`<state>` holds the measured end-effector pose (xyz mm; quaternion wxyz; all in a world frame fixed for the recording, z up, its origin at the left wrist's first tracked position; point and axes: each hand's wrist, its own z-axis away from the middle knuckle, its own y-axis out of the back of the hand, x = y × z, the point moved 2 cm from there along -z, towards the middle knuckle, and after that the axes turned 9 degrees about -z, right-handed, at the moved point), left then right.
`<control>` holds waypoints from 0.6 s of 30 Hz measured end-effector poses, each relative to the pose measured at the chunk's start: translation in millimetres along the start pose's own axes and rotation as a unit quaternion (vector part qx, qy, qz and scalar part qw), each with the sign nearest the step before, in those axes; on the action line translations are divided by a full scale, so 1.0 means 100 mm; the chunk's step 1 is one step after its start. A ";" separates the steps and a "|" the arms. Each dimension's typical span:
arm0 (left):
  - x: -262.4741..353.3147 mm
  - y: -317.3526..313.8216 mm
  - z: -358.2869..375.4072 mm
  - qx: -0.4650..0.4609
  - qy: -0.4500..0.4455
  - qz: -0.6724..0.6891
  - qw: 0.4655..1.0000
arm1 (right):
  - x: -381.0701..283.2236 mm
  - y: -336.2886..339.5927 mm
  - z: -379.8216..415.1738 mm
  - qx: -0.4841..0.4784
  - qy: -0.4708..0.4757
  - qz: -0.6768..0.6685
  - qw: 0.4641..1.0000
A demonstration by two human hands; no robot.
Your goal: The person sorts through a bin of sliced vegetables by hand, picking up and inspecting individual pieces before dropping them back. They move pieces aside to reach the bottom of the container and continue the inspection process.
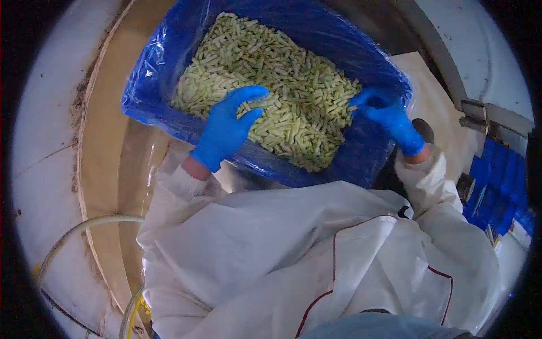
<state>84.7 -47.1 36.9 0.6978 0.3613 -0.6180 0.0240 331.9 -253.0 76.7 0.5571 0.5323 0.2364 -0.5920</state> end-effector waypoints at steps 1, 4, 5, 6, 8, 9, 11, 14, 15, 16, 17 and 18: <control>-0.09 0.04 0.00 0.044 -0.070 -0.137 0.987 | 0.05 0.26 0.13 0.052 -0.040 0.037 0.997; -0.34 0.31 -0.02 0.123 -0.099 -0.235 0.959 | 0.45 1.35 0.70 0.225 -0.016 0.338 0.914; -0.36 0.45 -0.02 0.147 -0.097 -0.279 0.944 | 0.52 1.64 0.96 0.236 -0.041 0.462 0.854; -0.37 0.61 -0.03 0.173 -0.096 -0.322 0.926 | 0.59 1.94 1.21 0.244 -0.069 0.576 0.777; -0.47 0.85 -0.05 0.205 -0.091 -0.366 0.903 | 0.45 1.96 1.40 0.264 -0.124 0.582 0.760; -0.51 0.91 -0.06 0.214 -0.080 -0.378 0.897 | 0.44 1.95 1.45 0.269 -0.122 0.580 0.759; -0.59 0.99 -0.03 0.228 -0.058 -0.399 0.886 | 0.46 1.71 1.30 0.277 -0.130 0.454 0.837; -0.74 0.94 0.00 0.220 -0.020 -0.390 0.894 | 0.25 0.95 0.84 0.193 -0.097 0.339 0.916; -0.78 0.93 0.01 0.213 -0.001 -0.395 0.894 | 0.38 0.82 0.70 0.164 -0.058 0.337 0.925; -0.82 0.93 0.02 0.217 -0.008 -0.397 0.892 | 0.35 0.62 0.56 0.124 -0.033 0.329 0.935; -0.85 0.94 0.01 0.220 -0.016 -0.400 0.890 | 0.40 0.49 0.45 0.070 -0.055 0.333 0.939; -0.86 0.93 0.01 0.223 -0.023 -0.401 0.888 | 0.47 0.39 0.36 0.015 -0.078 0.337 0.938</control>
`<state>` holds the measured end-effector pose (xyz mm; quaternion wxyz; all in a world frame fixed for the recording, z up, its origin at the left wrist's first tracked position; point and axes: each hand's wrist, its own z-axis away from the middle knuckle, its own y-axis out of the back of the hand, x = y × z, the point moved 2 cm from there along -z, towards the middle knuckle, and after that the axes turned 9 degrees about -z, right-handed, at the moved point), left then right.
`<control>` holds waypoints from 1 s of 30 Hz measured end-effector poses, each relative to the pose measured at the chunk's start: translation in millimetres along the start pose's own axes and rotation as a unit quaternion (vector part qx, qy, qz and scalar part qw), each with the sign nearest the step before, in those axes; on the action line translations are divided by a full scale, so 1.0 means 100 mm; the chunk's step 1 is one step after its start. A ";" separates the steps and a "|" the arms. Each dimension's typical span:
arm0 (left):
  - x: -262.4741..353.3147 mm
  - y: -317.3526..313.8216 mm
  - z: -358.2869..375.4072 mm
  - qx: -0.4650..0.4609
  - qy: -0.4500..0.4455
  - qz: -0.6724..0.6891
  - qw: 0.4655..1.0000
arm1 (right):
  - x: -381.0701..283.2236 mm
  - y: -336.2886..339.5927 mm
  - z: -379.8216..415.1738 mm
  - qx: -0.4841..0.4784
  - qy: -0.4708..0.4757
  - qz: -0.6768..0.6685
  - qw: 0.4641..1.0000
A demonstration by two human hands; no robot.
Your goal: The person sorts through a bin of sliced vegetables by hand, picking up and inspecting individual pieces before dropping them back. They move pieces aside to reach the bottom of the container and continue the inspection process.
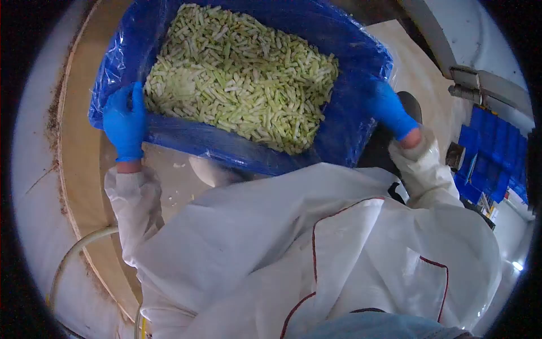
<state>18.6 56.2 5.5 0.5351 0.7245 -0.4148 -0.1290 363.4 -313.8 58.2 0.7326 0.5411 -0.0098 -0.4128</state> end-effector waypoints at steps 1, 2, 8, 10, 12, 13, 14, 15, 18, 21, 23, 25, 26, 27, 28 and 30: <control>0.00 0.00 0.01 -0.004 0.011 0.003 1.000 | -0.04 -0.12 -0.08 -0.024 0.023 -0.005 0.999; 0.01 0.01 0.01 -0.008 0.021 0.005 1.000 | -0.06 -0.24 -0.16 -0.048 0.046 -0.010 0.998; 0.01 0.02 0.01 -0.030 0.029 -0.013 0.999 | 0.20 -0.99 -0.51 -0.094 0.144 0.070 0.983; 0.03 0.03 0.01 -0.037 0.033 -0.007 0.999 | 0.15 -1.22 -0.56 -0.092 0.140 0.084 0.982; 0.08 0.07 -0.01 -0.038 0.035 0.015 0.999 | 0.12 -1.50 -0.58 -0.091 0.121 0.113 0.982; 0.07 0.06 0.00 -0.037 0.036 0.005 0.999 | 0.12 -1.66 -0.57 -0.099 0.136 0.122 0.978; 0.05 0.04 0.01 -0.035 0.036 -0.005 0.999 | 0.11 -1.82 -0.54 -0.106 0.151 0.130 0.974; 0.04 0.02 0.01 -0.033 0.036 -0.014 0.999 | 0.02 -1.87 -0.51 -0.112 0.166 0.139 0.970; 0.05 0.03 0.00 -0.064 0.046 -0.028 0.997 | -0.18 -1.83 -0.49 -0.246 0.152 0.151 0.945; 0.06 0.05 0.00 -0.067 0.030 -0.016 0.997 | -0.61 -1.57 -0.45 -0.363 0.026 -0.050 0.930; 0.11 0.09 -0.02 -0.074 0.040 -0.018 0.996 | -0.67 -1.48 -0.42 -0.288 0.040 -0.067 0.954; 0.12 0.09 -0.02 -0.077 0.038 -0.023 0.996 | -0.63 -1.44 -0.41 -0.245 0.051 -0.078 0.965; 0.09 0.06 -0.02 -0.074 0.034 -0.026 0.996 | -0.57 -1.41 -0.43 -0.240 0.057 -0.079 0.966; 0.06 0.04 -0.01 -0.072 0.029 -0.029 0.997 | -0.50 -1.37 -0.45 -0.236 0.062 -0.080 0.967; 0.05 0.03 -0.01 -0.073 0.029 -0.034 0.996 | -0.41 -1.34 -0.47 -0.270 0.041 -0.192 0.943; 0.03 0.01 0.00 -0.074 0.028 -0.044 0.996 | -0.31 -1.29 -0.51 -0.300 -0.007 -0.372 0.878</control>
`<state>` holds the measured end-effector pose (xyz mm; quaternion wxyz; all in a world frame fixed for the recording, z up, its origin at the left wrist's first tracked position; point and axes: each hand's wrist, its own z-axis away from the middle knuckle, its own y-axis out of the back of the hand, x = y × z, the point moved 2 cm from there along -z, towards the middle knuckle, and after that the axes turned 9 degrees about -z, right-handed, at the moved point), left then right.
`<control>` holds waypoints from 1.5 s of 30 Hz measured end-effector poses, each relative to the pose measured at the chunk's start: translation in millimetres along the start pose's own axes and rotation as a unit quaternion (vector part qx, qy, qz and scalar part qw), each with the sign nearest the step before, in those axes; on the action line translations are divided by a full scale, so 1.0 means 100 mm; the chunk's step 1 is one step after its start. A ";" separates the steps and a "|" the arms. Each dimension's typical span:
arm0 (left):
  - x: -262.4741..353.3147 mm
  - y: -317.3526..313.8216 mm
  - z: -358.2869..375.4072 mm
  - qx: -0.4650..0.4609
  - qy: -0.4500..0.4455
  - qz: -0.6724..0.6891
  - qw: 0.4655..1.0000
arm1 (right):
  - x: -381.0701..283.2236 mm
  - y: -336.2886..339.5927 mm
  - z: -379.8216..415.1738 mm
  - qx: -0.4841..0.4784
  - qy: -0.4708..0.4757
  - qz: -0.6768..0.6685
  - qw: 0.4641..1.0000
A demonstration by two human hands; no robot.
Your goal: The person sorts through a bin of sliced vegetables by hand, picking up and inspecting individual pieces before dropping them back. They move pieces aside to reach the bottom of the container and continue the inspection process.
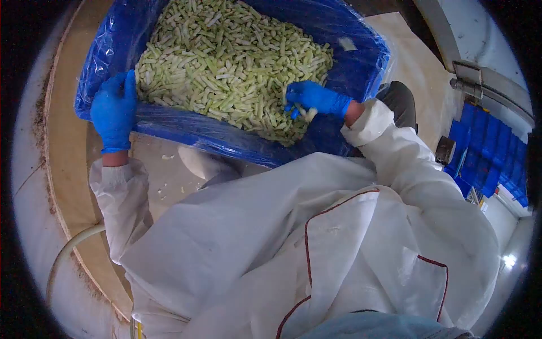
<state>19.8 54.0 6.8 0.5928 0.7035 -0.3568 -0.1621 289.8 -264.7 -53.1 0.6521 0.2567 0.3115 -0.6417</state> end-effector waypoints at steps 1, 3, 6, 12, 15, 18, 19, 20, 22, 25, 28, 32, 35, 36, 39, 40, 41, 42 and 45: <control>0.00 0.00 0.00 -0.003 0.001 0.003 1.000 | -0.01 0.03 0.00 0.002 -0.002 -0.080 0.997; -0.01 0.00 0.00 -0.008 0.004 0.009 1.000 | -0.05 0.09 -0.01 0.068 -0.015 -0.165 0.984; -0.01 -0.01 -0.01 -0.016 0.003 0.006 1.000 | -0.01 0.14 0.01 0.069 0.017 -0.142 0.987; 0.01 0.03 -0.02 -0.038 0.013 0.010 0.999 | 0.07 0.07 0.16 0.076 -0.044 -0.098 0.991; -0.01 0.00 -0.01 -0.028 0.002 -0.008 1.000 | 0.07 0.08 0.20 0.090 -0.086 -0.100 0.987; -0.01 -0.01 -0.01 -0.023 0.004 0.002 1.000 | -0.02 0.07 0.24 0.125 -0.147 -0.089 0.977; -0.01 0.00 -0.01 -0.029 0.009 0.000 1.000 | -0.04 0.06 0.25 0.140 -0.169 -0.075 0.973; 0.01 0.01 -0.02 -0.035 0.014 -0.002 0.999 | -0.06 0.04 0.27 0.144 -0.153 -0.111 0.971; 0.01 0.01 -0.01 -0.036 0.019 -0.001 0.999 | -0.08 0.01 0.28 0.151 -0.120 -0.182 0.964; 0.00 -0.01 0.01 -0.027 0.016 0.002 0.999 | -0.05 -0.02 0.26 0.111 0.002 -0.248 0.962; 0.04 0.03 -0.01 -0.026 0.014 -0.008 1.000 | -0.05 -0.02 0.23 0.083 0.010 -0.262 0.961; 0.04 0.03 -0.01 -0.032 0.018 -0.004 0.999 | -0.04 -0.05 0.22 0.094 0.022 -0.235 0.967; 0.01 0.00 -0.01 -0.021 0.009 0.003 1.000 | -0.09 -0.04 0.23 0.116 -0.015 -0.172 0.978; 0.00 -0.01 -0.01 -0.015 0.004 0.005 1.000 | -0.06 -0.04 0.22 0.122 -0.024 -0.157 0.980; 0.00 0.00 -0.01 -0.028 0.016 -0.016 0.999 | 0.03 -0.01 0.18 0.114 -0.056 -0.089 0.988; 0.01 0.01 -0.01 -0.031 0.018 -0.012 0.999 | 0.05 -0.01 0.17 0.106 -0.069 -0.064 0.990; 0.05 0.04 -0.02 -0.035 0.021 -0.008 0.999 | 0.07 -0.01 0.17 0.099 -0.054 -0.051 0.992; 0.07 0.05 -0.02 -0.039 0.024 -0.005 0.999 | 0.05 -0.02 0.16 0.092 -0.038 -0.039 0.994; 0.07 0.06 -0.02 -0.044 0.020 -0.002 0.999 | -0.09 -0.13 0.24 0.085 -0.029 -0.123 0.988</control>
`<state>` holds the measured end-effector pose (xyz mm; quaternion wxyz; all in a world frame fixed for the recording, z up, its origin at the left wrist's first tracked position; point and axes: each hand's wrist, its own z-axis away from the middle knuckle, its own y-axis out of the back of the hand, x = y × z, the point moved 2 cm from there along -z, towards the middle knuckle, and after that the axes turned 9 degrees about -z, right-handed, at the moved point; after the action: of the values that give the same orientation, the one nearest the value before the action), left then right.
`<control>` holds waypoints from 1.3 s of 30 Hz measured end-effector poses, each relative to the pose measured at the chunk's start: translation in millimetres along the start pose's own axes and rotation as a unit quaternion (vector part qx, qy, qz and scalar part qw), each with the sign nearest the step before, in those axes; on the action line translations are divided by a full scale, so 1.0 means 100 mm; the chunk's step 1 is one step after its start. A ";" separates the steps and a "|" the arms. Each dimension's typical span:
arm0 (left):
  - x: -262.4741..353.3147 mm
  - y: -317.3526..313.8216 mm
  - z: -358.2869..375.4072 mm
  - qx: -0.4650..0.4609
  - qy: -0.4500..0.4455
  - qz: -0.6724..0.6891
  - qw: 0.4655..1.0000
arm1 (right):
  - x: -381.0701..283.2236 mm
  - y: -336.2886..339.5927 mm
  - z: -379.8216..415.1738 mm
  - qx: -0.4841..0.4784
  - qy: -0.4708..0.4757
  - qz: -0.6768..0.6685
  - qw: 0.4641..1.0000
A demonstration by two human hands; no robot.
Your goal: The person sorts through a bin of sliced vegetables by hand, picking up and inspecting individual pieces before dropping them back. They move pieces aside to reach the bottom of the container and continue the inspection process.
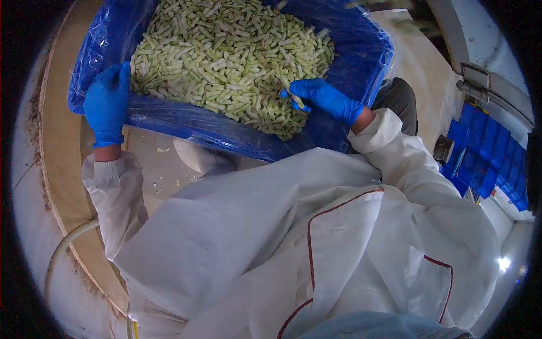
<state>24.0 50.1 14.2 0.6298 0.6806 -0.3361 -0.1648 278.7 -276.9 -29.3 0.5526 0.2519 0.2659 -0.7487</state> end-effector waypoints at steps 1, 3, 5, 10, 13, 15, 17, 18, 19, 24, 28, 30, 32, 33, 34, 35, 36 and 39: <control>-0.01 -0.01 0.00 0.006 -0.013 0.001 1.000 | -0.04 -0.05 0.04 -0.001 -0.007 -0.048 0.999; -0.06 -0.06 -0.01 0.018 -0.040 0.003 0.999 | -0.04 -0.08 0.03 -0.013 -0.021 -0.045 0.999; -0.09 -0.11 -0.02 0.022 -0.060 -0.008 0.998 | 0.00 -0.08 0.02 -0.015 -0.024 0.006 1.000; -0.08 -0.11 -0.02 0.015 -0.072 -0.012 0.997 | 0.22 -0.07 -0.03 -0.005 -0.023 0.163 0.986; -0.11 -0.13 -0.02 0.013 -0.070 -0.017 0.997 | 0.18 -0.08 -0.01 0.010 0.022 0.234 0.972; -0.13 -0.15 -0.02 0.013 -0.073 -0.022 0.997 | 0.16 -0.04 -0.03 -0.012 0.047 0.285 0.957; -0.10 -0.13 -0.02 0.009 -0.064 -0.013 0.998 | 0.15 0.05 -0.08 0.006 0.069 0.370 0.926; -0.09 -0.12 -0.02 0.007 -0.060 -0.008 0.998 | 0.15 0.14 -0.12 0.036 0.078 0.428 0.900; -0.09 -0.11 -0.02 0.005 -0.063 -0.010 0.998 | 0.16 0.23 -0.19 0.065 0.086 0.483 0.869; -0.11 -0.13 -0.02 -0.006 -0.068 0.001 0.998 | 0.55 0.92 -1.03 0.215 0.213 0.563 0.769; -0.11 -0.10 -0.01 0.012 -0.073 -0.004 0.997 | 0.06 0.44 -0.96 0.295 0.033 0.518 0.802; -0.14 -0.14 0.01 -0.001 -0.066 -0.004 0.998 | 0.19 0.47 -0.98 0.230 0.057 0.560 0.794; -0.13 -0.14 -0.01 -0.006 -0.071 0.009 0.997 | 0.17 0.46 -0.87 0.206 0.085 0.471 0.853; -0.13 -0.13 -0.01 -0.008 -0.073 0.014 0.997 | 0.23 0.47 -0.84 0.180 0.118 0.434 0.875; -0.09 -0.09 0.00 0.007 -0.084 0.041 0.996 | 0.16 0.39 -0.77 0.149 0.069 0.305 0.938; 0.00 -0.04 0.04 0.021 -0.096 0.066 0.993 | 0.11 0.30 -0.66 0.114 0.019 0.167 0.979; 0.10 0.01 0.06 0.035 -0.108 0.091 0.989 | 0.00 0.17 -0.52 0.077 -0.033 0.025 0.996; 0.51 0.07 0.08 0.020 -0.218 0.169 0.961 | -0.13 -0.06 -0.32 -0.003 -0.053 -0.154 0.987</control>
<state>53.6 10.3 29.8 0.5466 0.5741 -0.5780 -0.1937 279.1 -244.9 -43.0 0.4449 0.1660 0.2743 -0.8362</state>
